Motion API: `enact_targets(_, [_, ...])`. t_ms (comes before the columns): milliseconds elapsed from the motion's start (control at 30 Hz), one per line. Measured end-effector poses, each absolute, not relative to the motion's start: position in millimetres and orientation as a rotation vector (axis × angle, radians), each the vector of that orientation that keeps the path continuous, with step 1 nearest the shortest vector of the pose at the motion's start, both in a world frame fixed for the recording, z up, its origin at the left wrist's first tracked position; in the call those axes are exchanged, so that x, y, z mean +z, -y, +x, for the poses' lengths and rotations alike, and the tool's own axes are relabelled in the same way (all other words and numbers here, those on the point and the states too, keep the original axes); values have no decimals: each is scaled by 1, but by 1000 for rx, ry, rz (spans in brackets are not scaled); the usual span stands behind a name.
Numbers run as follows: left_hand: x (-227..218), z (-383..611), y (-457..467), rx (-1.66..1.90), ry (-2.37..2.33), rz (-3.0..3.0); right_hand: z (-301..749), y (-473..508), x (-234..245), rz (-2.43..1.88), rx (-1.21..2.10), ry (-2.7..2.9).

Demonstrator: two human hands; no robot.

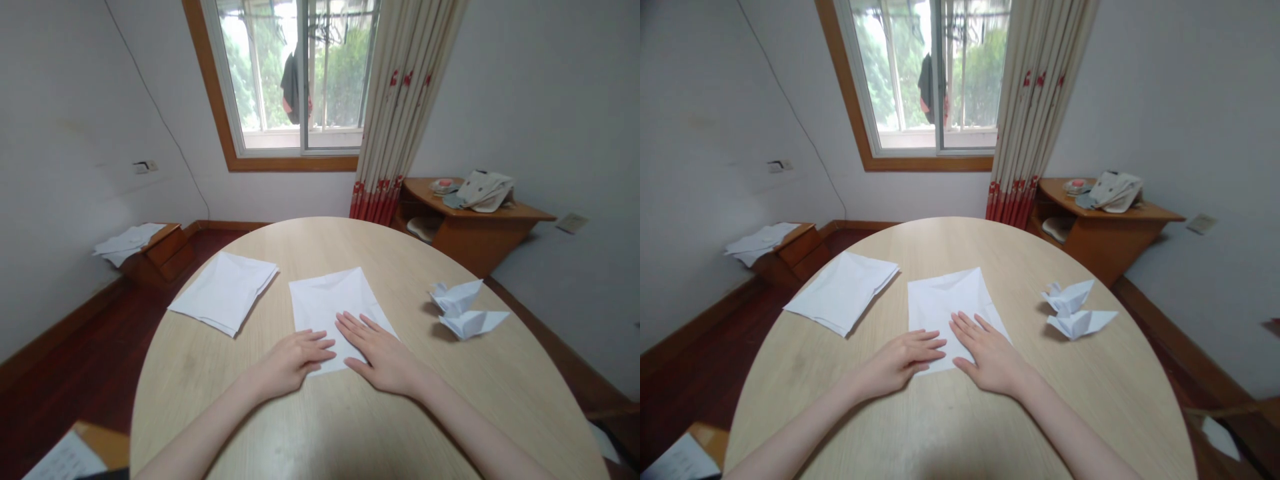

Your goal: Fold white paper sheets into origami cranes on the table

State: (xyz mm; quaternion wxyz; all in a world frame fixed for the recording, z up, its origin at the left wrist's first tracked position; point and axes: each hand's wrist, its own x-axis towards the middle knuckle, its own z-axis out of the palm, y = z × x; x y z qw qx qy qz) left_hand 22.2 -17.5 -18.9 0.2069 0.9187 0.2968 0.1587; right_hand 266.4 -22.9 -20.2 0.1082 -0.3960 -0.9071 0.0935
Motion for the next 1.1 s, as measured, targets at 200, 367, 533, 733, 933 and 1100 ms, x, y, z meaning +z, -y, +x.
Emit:
enact_targets(200, [-18,22,20,463,-872,2563,265,20,-25,-1208,355,2659])
enact_targets(367, [-21,22,20,477,-875,2626,264,19,-26,-1228,363,2612])
enact_targets(533, [-23,21,18,530,-839,2672,267,19,-27,-1237,408,2569])
enact_targets(733, [-22,20,17,758,-743,2874,269,20,-18,-1304,486,2576])
enact_targets(933, [-19,19,14,964,-821,2926,274,21,-8,-1291,541,2568])
enact_targets(1100, [-17,15,14,869,-801,2899,277,24,-12,-1239,540,2595])
